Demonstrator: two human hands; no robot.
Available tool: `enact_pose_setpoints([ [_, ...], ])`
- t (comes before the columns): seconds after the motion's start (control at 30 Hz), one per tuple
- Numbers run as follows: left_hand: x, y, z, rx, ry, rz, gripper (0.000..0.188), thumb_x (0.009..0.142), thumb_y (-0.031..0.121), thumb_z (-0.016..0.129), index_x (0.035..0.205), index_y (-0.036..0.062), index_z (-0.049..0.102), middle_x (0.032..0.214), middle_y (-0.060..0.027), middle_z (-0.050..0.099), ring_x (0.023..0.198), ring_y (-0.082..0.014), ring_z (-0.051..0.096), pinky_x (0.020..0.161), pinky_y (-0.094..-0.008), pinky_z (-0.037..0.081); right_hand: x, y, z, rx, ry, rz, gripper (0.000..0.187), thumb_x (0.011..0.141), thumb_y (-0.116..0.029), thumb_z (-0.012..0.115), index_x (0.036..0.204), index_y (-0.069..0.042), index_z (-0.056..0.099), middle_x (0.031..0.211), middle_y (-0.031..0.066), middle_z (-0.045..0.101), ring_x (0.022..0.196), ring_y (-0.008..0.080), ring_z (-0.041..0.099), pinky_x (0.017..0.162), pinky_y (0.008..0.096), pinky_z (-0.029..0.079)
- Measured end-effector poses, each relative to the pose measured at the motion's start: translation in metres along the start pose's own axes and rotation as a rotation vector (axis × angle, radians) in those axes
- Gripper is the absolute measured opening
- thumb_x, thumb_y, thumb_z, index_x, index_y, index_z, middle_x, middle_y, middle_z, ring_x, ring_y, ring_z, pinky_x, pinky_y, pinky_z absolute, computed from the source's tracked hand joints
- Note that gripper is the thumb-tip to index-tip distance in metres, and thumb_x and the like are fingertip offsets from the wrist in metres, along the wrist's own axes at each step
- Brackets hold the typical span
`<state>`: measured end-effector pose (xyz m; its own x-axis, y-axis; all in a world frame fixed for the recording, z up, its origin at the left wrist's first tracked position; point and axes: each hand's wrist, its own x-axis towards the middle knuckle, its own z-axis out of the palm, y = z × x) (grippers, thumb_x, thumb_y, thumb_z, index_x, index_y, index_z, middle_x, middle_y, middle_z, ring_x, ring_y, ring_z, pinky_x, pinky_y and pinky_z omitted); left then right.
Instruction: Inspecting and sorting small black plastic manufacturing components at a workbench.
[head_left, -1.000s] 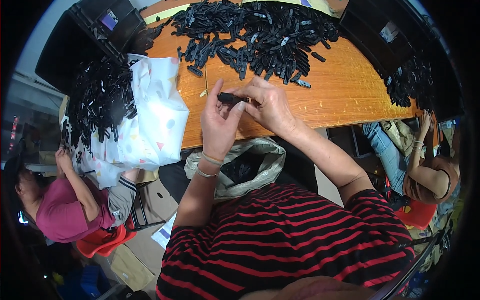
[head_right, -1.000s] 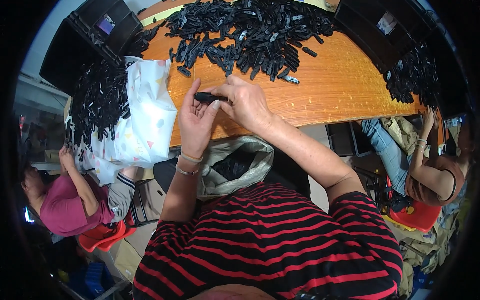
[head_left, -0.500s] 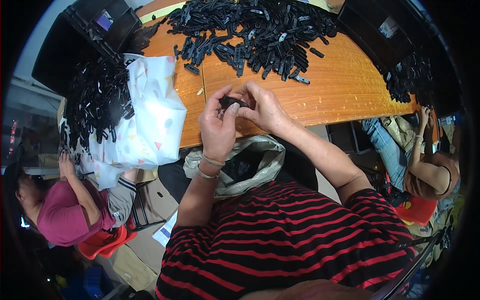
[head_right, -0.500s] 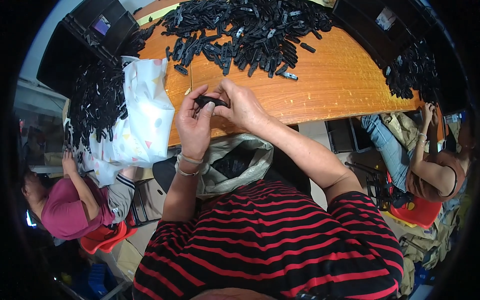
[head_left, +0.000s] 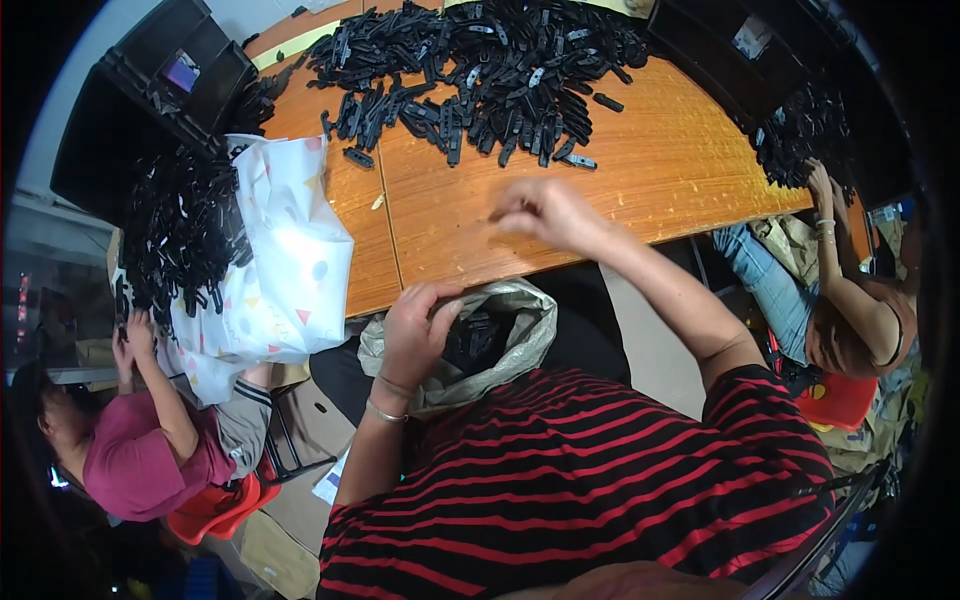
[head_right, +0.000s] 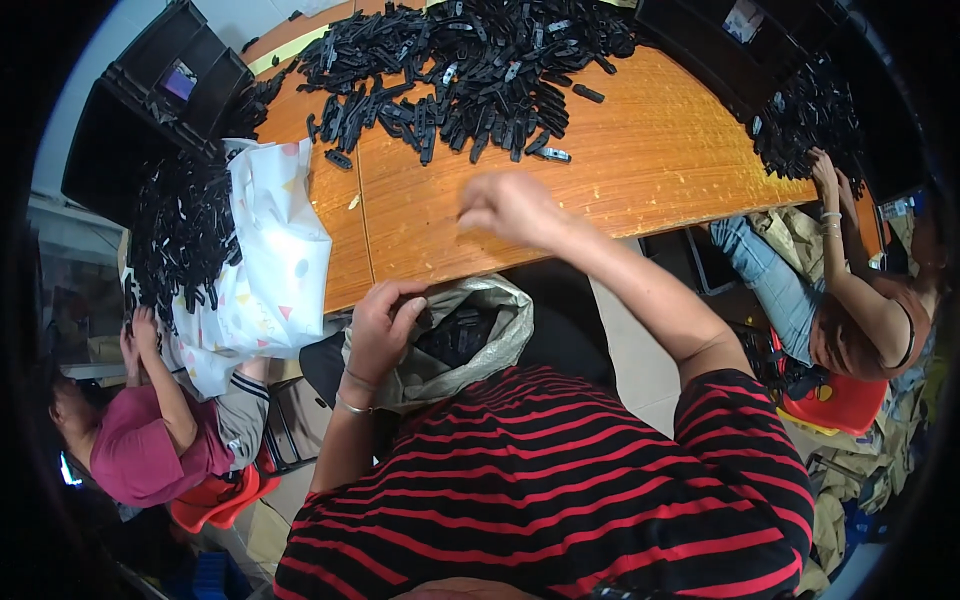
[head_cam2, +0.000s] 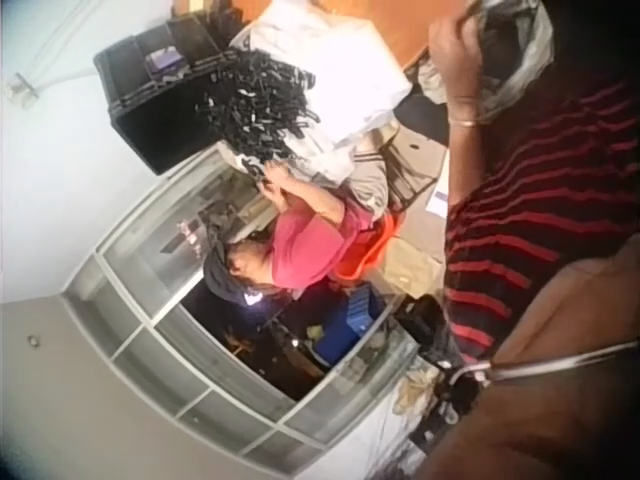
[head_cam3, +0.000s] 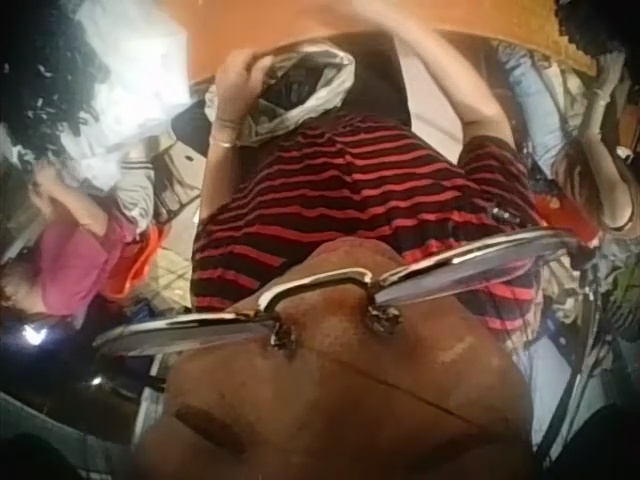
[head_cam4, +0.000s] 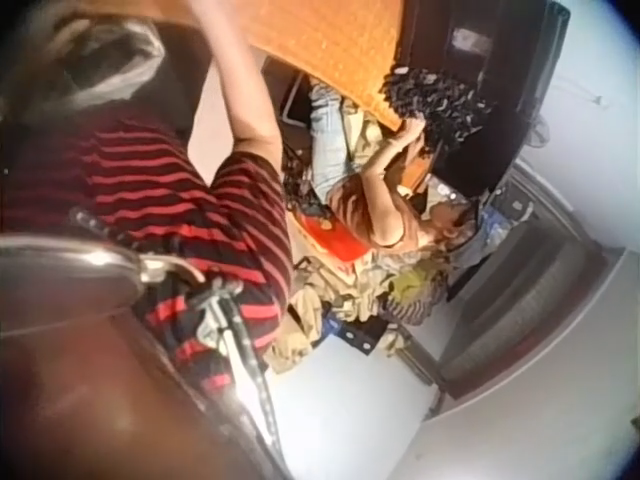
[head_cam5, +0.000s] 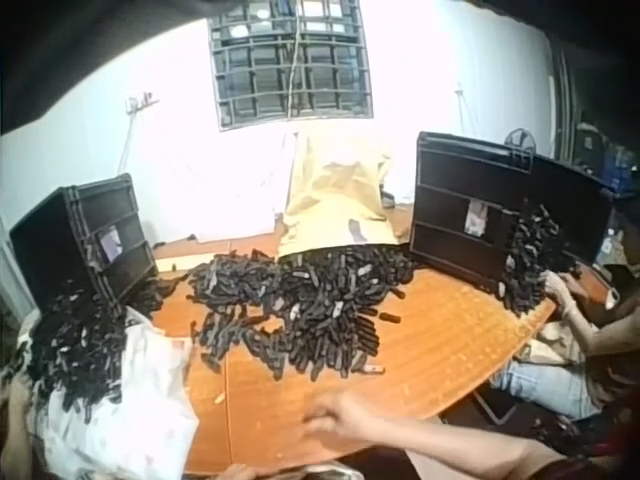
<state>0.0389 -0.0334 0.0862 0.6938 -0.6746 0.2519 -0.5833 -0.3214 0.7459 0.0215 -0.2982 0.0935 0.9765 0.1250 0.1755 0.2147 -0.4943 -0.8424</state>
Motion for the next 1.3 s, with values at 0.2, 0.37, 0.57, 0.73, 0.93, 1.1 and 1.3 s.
enact_pose_setpoints([
  [0.2,0.065,-0.002,0.001,-0.07,0.148,-0.158,0.015,0.085,0.008,0.063,0.096,-0.0025,0.065,0.086,-0.0139,0.066,0.073,-0.0221,0.063,0.068,-0.0307,0.05,0.034,0.036,-0.031,-0.753,0.267,-0.064,0.014,0.081,-0.011,0.065,0.094,-0.006,0.065,0.089,0.0108,0.059,0.073,0.0313,0.062,0.063,0.04,0.05],
  [0.37,0.152,-0.04,0.022,0.199,0.264,0.037,0.017,0.084,0.012,0.064,0.098,0.0013,0.065,0.087,-0.0139,0.064,0.076,-0.0294,0.063,0.069,-0.0354,0.05,0.053,0.044,-0.032,-0.883,0.108,-0.056,0.017,0.082,-0.012,0.062,0.099,-0.008,0.062,0.097,0.0151,0.053,0.073,0.0346,0.062,0.063,0.0432,0.05],
  [0.57,0.187,-0.045,0.041,0.518,0.196,-0.064,0.019,0.079,0.017,0.07,0.092,0.0037,0.066,0.091,-0.0133,0.064,0.084,-0.0314,0.062,0.073,-0.04,0.05,0.046,0.041,-0.03,-0.806,0.056,-0.052,0.017,0.084,-0.014,0.061,0.1,-0.007,0.061,0.095,0.0166,0.056,0.072,0.0361,0.063,0.06,0.0446,0.05],
  [0.73,0.172,-0.056,0.042,0.449,0.281,-0.034,0.017,0.076,0.012,0.072,0.089,0.0027,0.066,0.088,-0.0136,0.062,0.086,-0.0314,0.06,0.075,-0.0396,0.049,0.037,0.037,-0.022,-0.776,0.034,-0.056,0.016,0.083,-0.014,0.064,0.096,-0.005,0.061,0.096,0.0157,0.056,0.074,0.0359,0.062,0.063,0.0436,0.05],
  [0.93,0.151,-0.053,0.03,0.412,0.242,-0.059,0.017,0.076,0.007,0.07,0.091,0.0019,0.064,0.092,-0.0145,0.062,0.091,-0.0314,0.059,0.079,-0.0394,0.048,0.033,0.036,-0.027,-0.843,0.055,-0.106,0.019,0.082,-0.013,0.065,0.096,-0.002,0.06,0.094,0.0158,0.055,0.081,0.0369,0.06,0.07,0.0437,0.05],
  [1.1,0.121,-0.039,0.018,0.099,0.27,-0.096,0.019,0.078,0.001,0.068,0.096,-0.0006,0.059,0.092,-0.0111,0.062,0.084,-0.0269,0.062,0.072,-0.0344,0.05,0.034,-0.007,-0.027,-0.552,0.132,-0.048,0.021,0.081,-0.008,0.066,0.099,0.001,0.058,0.09,0.0182,0.058,0.08,0.0385,0.06,0.069,0.0436,0.05],
  [1.3,0.097,-0.019,0.016,-0.743,0.233,-0.274,0.02,0.085,-0.006,0.061,0.104,-0.0016,0.058,0.088,-0.0028,0.062,0.074,-0.0078,0.06,0.064,-0.0214,0.051,0.034,-0.053,-0.011,-0.436,0.251,-0.258,0.023,0.081,-0.003,0.067,0.102,0.0,0.059,0.09,0.0198,0.064,0.084,0.0365,0.064,0.069,0.0408,0.052],
])
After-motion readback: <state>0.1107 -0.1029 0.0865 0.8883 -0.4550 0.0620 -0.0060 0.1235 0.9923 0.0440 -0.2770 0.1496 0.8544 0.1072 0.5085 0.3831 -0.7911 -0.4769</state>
